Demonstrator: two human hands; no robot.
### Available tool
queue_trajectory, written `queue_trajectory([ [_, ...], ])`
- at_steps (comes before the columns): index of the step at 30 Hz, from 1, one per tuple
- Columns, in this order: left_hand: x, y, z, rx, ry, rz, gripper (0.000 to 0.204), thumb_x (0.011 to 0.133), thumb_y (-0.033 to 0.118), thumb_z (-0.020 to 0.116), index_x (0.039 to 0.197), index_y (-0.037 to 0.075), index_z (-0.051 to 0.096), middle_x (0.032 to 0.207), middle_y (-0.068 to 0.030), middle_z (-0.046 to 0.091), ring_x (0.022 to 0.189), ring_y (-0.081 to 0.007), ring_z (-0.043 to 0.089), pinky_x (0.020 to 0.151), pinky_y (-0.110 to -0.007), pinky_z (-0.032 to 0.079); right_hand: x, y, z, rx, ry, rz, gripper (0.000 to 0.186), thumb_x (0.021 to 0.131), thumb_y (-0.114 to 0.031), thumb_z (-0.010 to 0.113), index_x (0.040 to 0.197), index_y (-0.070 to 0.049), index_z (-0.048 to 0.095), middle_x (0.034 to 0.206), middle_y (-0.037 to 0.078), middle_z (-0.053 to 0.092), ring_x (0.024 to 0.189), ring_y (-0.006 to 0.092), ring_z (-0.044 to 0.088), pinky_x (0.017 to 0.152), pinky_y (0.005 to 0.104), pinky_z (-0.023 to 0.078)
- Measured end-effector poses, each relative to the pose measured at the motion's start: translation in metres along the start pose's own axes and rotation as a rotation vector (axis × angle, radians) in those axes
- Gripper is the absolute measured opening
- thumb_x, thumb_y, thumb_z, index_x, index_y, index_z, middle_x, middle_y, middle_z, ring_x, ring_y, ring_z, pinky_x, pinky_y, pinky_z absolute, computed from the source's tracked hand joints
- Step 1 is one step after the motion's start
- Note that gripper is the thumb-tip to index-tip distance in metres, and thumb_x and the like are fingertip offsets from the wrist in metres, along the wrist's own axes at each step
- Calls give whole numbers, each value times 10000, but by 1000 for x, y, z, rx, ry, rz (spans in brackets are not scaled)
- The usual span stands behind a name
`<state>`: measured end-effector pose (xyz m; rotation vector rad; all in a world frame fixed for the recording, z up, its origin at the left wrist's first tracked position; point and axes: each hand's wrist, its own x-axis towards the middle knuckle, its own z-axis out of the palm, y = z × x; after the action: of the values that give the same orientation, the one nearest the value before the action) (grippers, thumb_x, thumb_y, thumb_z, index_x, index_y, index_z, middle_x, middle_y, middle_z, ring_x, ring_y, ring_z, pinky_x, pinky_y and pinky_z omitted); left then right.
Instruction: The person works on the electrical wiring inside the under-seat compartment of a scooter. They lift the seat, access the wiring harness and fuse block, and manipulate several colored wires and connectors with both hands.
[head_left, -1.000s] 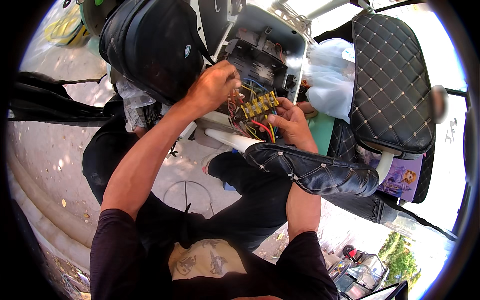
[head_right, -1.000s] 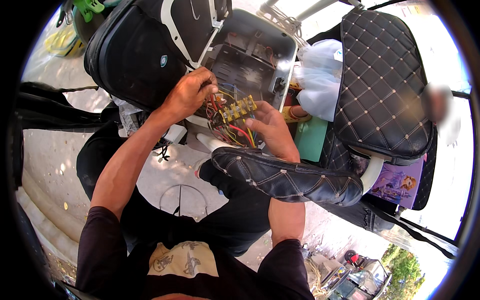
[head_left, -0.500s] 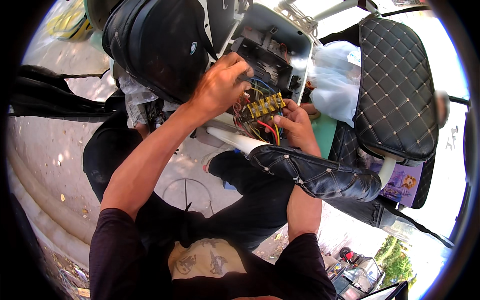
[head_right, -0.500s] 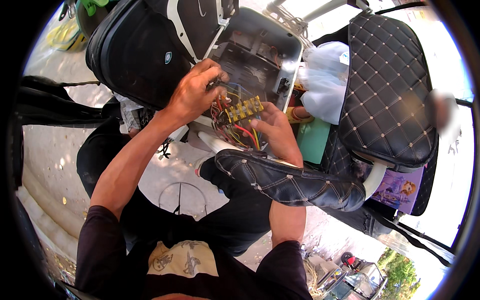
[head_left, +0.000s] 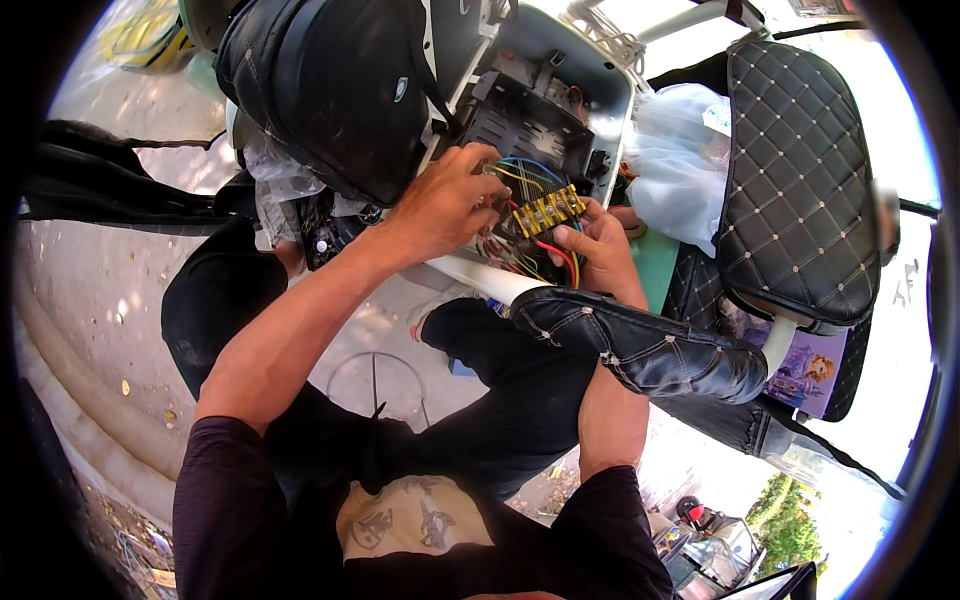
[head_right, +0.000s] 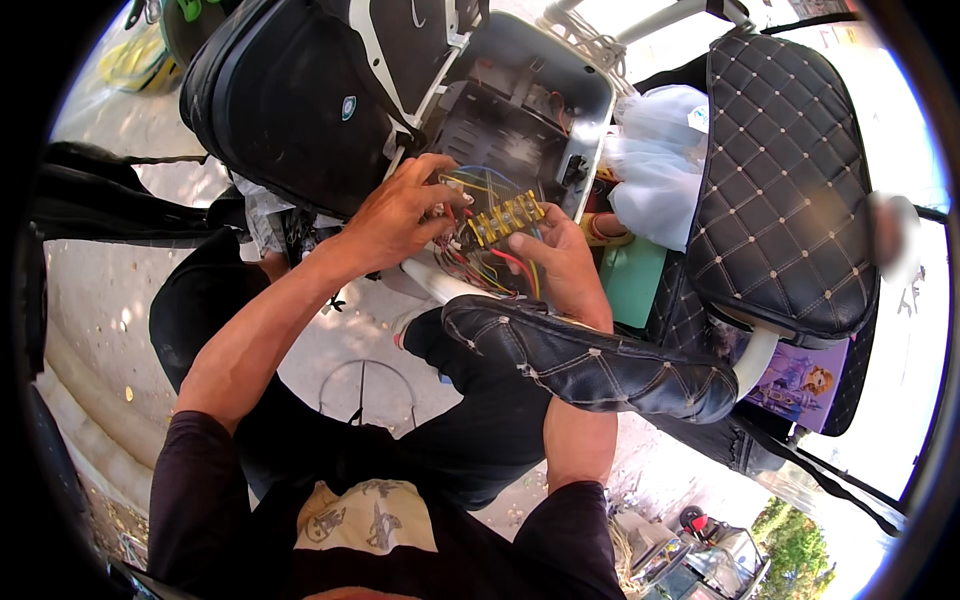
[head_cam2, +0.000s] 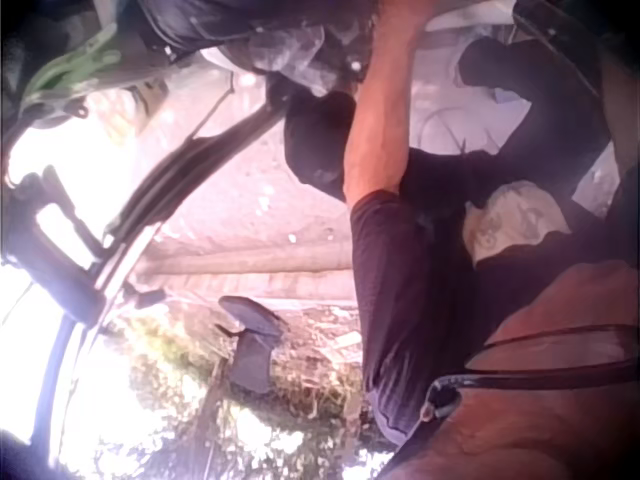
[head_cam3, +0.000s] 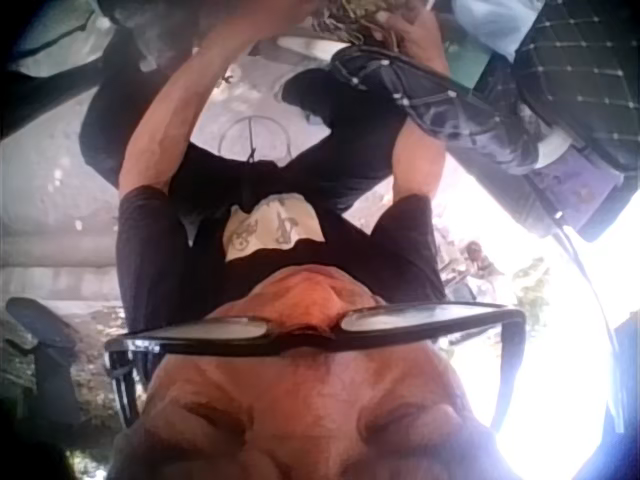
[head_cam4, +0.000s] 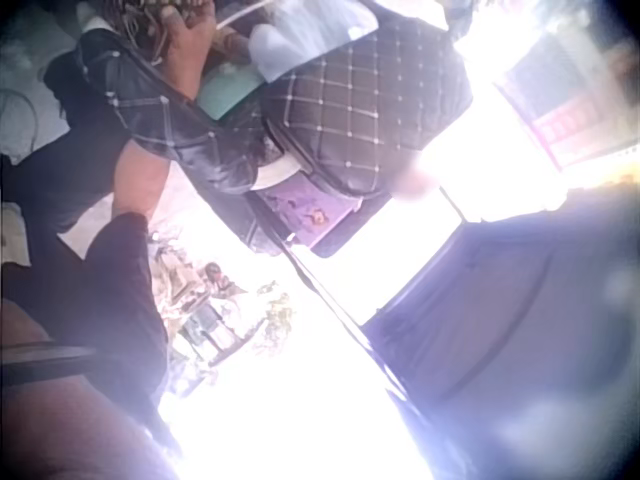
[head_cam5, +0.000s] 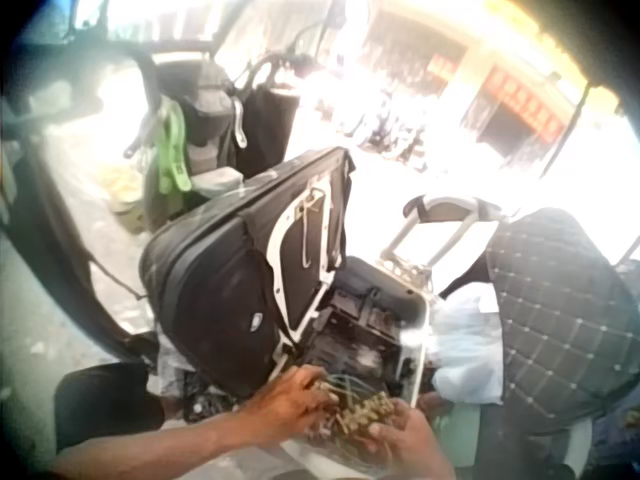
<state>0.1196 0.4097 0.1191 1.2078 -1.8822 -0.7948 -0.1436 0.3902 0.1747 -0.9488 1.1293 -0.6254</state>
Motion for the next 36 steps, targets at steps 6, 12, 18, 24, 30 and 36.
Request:
queue_trajectory([
  [6,-3,2,-3,56,3,81,275,859,73,787,1132,57,762,1417,-175,542,1242,-342,581,1019,-424,509,0,2,-2,10,-3,15,489,930,5,694,1378,45,501,1171,138,700,949,164,709,718,256,583],
  [12,-1,-6,5,-139,69,66,176,912,138,726,1013,0,768,1306,-185,605,1117,-391,635,973,-471,502,-1,3,-1,2,-9,-3,485,928,4,702,1371,32,506,1177,134,703,953,164,717,737,258,594],
  [18,12,-7,3,-129,-45,-99,237,960,220,677,1028,19,785,1282,-192,634,1072,-388,658,945,-487,504,-4,-1,5,-14,-13,-30,509,911,-7,731,1369,14,513,1166,126,711,1002,171,716,781,272,597],
  [24,15,-8,9,-100,-54,-117,207,945,205,700,1095,120,813,1316,-147,640,1112,-349,665,953,-478,501,-3,0,4,-46,-26,-39,560,882,-16,777,1371,11,505,1166,128,716,1059,188,706,907,315,590],
  [30,19,-13,1,-67,-213,-46,213,928,193,713,1111,160,817,1345,-95,636,1136,-317,665,974,-473,503,-3,-1,2,-36,-74,-10,634,886,-56,822,1409,19,473,1195,147,714,1043,192,718,925,317,597],
  [36,15,3,8,124,-66,-114,140,929,191,716,1001,125,817,1316,-95,643,1016,-339,694,914,-475,531,-2,0,3,-24,-69,-1,654,893,-70,818,1432,32,462,1203,155,714,1038,190,722,904,300,597],
])
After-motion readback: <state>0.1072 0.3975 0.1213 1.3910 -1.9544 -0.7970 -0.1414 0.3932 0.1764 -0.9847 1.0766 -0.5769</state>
